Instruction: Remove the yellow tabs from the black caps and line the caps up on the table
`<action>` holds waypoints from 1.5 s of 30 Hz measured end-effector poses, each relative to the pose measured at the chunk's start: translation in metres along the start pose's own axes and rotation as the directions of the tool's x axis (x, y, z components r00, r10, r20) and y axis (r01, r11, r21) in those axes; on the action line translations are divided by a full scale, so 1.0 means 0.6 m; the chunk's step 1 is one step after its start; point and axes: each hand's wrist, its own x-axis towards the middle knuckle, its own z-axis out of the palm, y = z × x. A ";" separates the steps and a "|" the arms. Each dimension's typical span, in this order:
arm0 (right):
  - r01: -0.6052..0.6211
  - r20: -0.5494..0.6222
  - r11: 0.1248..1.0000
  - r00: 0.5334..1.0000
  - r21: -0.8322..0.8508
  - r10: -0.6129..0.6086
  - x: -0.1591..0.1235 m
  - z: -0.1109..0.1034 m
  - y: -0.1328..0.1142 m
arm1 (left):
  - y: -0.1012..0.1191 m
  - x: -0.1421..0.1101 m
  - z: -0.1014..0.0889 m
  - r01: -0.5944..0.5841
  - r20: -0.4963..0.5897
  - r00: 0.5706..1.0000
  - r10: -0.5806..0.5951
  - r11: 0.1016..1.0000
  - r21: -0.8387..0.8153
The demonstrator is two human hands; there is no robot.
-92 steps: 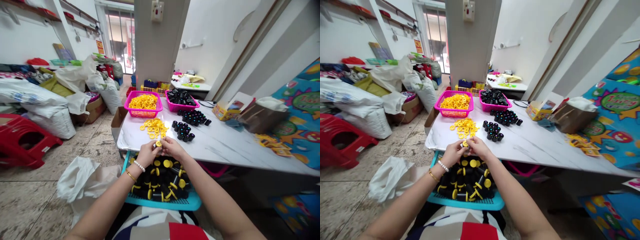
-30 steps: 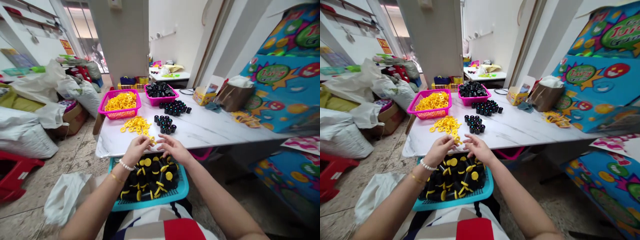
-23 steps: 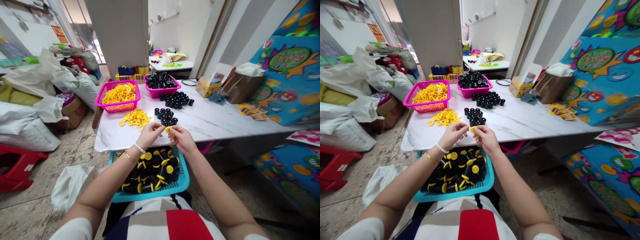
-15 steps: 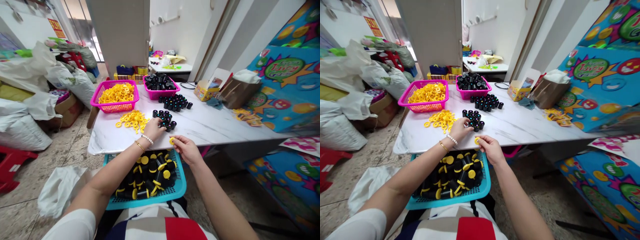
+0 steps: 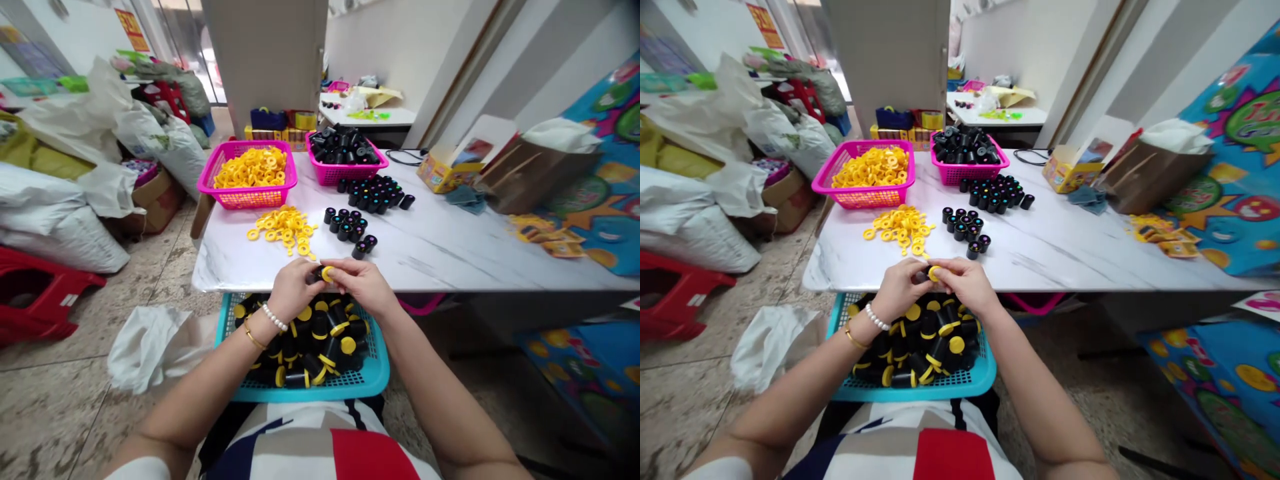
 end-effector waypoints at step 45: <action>-0.136 -0.062 0.990 0.989 -0.030 0.134 0.024 0.027 -0.009 | 0.013 -0.013 0.006 0.243 0.138 0.968 -0.209 0.916 -0.319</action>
